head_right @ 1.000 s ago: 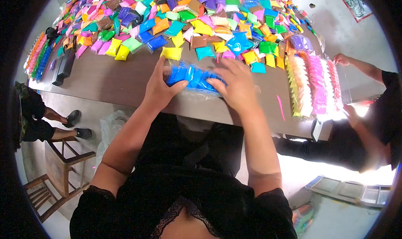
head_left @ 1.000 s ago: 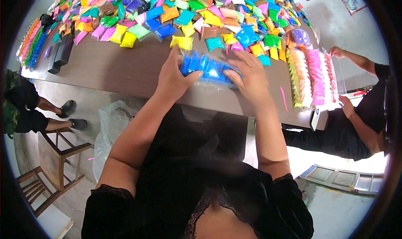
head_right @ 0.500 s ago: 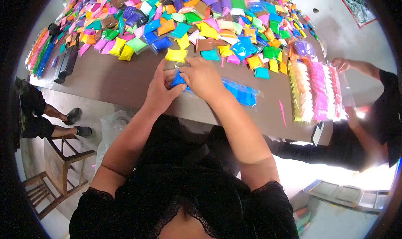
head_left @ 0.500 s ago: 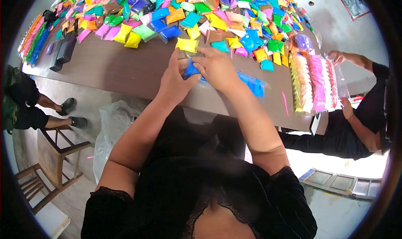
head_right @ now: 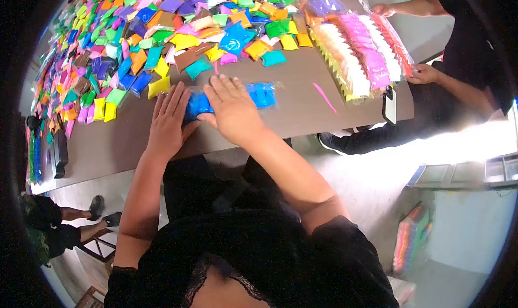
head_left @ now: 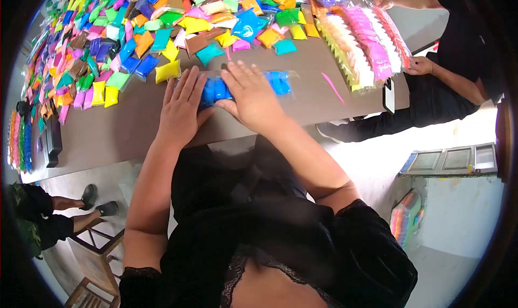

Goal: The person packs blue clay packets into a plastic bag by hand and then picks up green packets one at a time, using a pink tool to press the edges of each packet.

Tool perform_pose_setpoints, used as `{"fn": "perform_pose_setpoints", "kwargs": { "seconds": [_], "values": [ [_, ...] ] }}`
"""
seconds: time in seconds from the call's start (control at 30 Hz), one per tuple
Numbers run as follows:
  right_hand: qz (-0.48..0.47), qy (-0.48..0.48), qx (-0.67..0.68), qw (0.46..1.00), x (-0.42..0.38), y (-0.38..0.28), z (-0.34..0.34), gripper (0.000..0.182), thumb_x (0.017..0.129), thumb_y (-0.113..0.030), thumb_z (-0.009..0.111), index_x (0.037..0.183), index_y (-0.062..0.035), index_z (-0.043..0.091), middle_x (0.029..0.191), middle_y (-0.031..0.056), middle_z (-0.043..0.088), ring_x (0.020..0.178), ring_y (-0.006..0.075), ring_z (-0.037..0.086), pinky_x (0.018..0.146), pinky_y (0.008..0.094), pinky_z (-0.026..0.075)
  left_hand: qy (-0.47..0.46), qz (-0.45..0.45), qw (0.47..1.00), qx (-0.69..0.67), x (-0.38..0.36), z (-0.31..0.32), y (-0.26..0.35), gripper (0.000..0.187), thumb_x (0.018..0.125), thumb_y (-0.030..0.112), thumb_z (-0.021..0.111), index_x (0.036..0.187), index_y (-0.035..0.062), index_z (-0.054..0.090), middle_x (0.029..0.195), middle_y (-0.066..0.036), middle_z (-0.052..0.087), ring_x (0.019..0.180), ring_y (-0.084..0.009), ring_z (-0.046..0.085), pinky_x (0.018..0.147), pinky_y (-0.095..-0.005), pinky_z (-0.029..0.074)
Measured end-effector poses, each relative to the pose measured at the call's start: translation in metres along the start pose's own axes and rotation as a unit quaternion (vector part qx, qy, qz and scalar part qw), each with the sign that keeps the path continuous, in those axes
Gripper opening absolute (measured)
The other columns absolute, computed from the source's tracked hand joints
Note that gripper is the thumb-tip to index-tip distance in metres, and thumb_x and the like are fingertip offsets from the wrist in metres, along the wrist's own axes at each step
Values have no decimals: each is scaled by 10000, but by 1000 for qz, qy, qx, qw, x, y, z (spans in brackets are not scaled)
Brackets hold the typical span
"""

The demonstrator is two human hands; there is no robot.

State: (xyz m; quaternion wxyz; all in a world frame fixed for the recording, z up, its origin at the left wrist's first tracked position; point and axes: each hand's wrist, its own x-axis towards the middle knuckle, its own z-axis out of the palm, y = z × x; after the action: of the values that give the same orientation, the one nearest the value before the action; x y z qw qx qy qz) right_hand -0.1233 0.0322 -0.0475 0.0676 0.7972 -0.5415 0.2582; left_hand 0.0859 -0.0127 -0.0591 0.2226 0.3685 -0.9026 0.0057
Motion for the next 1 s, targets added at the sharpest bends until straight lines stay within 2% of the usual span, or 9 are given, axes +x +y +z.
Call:
{"fn": "perform_pose_setpoints", "kwargs": {
  "seconds": [0.1, 0.17, 0.27, 0.33, 0.5, 0.73, 0.83, 0.9, 1.0],
  "values": [
    [43, 26, -39, 998, -12, 14, -33, 653, 850, -411, 695, 1326, 5, 531, 1417, 238, 493, 1337, 400, 446, 1134, 512, 317, -2, -4, 1000, 0, 1, 1, -1, 730, 857, 317, 700, 1470, 77, 384, 1561, -135, 340, 1441, -328, 327, 1189, -510, 225],
    [149, 77, -103, 980, -34, 35, -38, 687, 842, -433, 706, 1330, 16, 525, 1400, 267, 496, 1317, 422, 458, 1126, 515, 324, -5, -9, 1000, 14, -1, 5, -2, 725, 869, 324, 695, 1471, 71, 380, 1560, -137, 341, 1439, -328, 329, 1187, -502, 236],
    [224, 23, -28, 974, -67, 57, -30, 689, 847, -435, 708, 1322, 29, 525, 1387, 287, 497, 1285, 441, 482, 1109, 536, 336, 37, 3, 999, 7, -2, 10, -2, 713, 869, 358, 692, 1464, 92, 402, 1549, -120, 363, 1428, -321, 349, 1168, -499, 270],
    [218, 33, 7, 975, -75, 59, -24, 670, 864, -428, 698, 1314, 37, 526, 1357, 278, 531, 1258, 440, 507, 1087, 548, 353, 30, 6, 999, 12, -1, 10, -3, 721, 872, 344, 692, 1471, 84, 388, 1555, -128, 352, 1433, -323, 341, 1173, -497, 266],
    [168, 58, -43, 983, -76, 64, -19, 626, 848, -395, 722, 1289, 21, 563, 1288, 252, 591, 1237, 422, 529, 1053, 539, 381, 22, 2, 1000, 18, -2, 11, -3, 724, 877, 325, 693, 1479, 82, 373, 1560, -138, 343, 1440, -324, 330, 1180, -491, 260],
    [174, 65, 33, 982, -61, 61, -50, 593, 807, -380, 753, 1257, -24, 604, 1311, 211, 582, 1224, 426, 531, 1066, 544, 361, 23, -10, 1000, 0, 8, -18, 10, 831, 788, 386, 763, 1485, 142, 383, 1579, -116, 309, 1455, -311, 302, 1194, -530, 197],
    [102, 72, 22, 992, -40, 53, -52, 590, 795, -379, 757, 1272, -69, 606, 1357, 192, 553, 1247, 414, 519, 1077, 535, 356, 3, 24, 1000, 7, 23, -15, 15, 836, 764, 385, 777, 1481, 174, 402, 1570, -107, 325, 1450, -300, 312, 1198, -532, 181],
    [2, 11, 33, 999, -22, 39, -42, 566, 798, -363, 753, 1290, -127, 604, 1395, 174, 528, 1290, 388, 493, 1094, 526, 349, -2, 50, 999, 16, 27, -6, 14, 819, 762, 373, 779, 1475, 191, 419, 1559, -102, 344, 1445, -295, 322, 1200, -529, 179],
    [-24, -26, 1, 999, -19, 34, -20, 558, 804, -352, 745, 1303, -151, 597, 1412, 152, 519, 1325, 364, 467, 1116, 523, 333, -20, 54, 998, 15, 27, 5, 11, 754, 763, 335, 780, 1439, 204, 473, 1538, -92, 378, 1438, -284, 336, 1196, -532, 194]
  ]
}}
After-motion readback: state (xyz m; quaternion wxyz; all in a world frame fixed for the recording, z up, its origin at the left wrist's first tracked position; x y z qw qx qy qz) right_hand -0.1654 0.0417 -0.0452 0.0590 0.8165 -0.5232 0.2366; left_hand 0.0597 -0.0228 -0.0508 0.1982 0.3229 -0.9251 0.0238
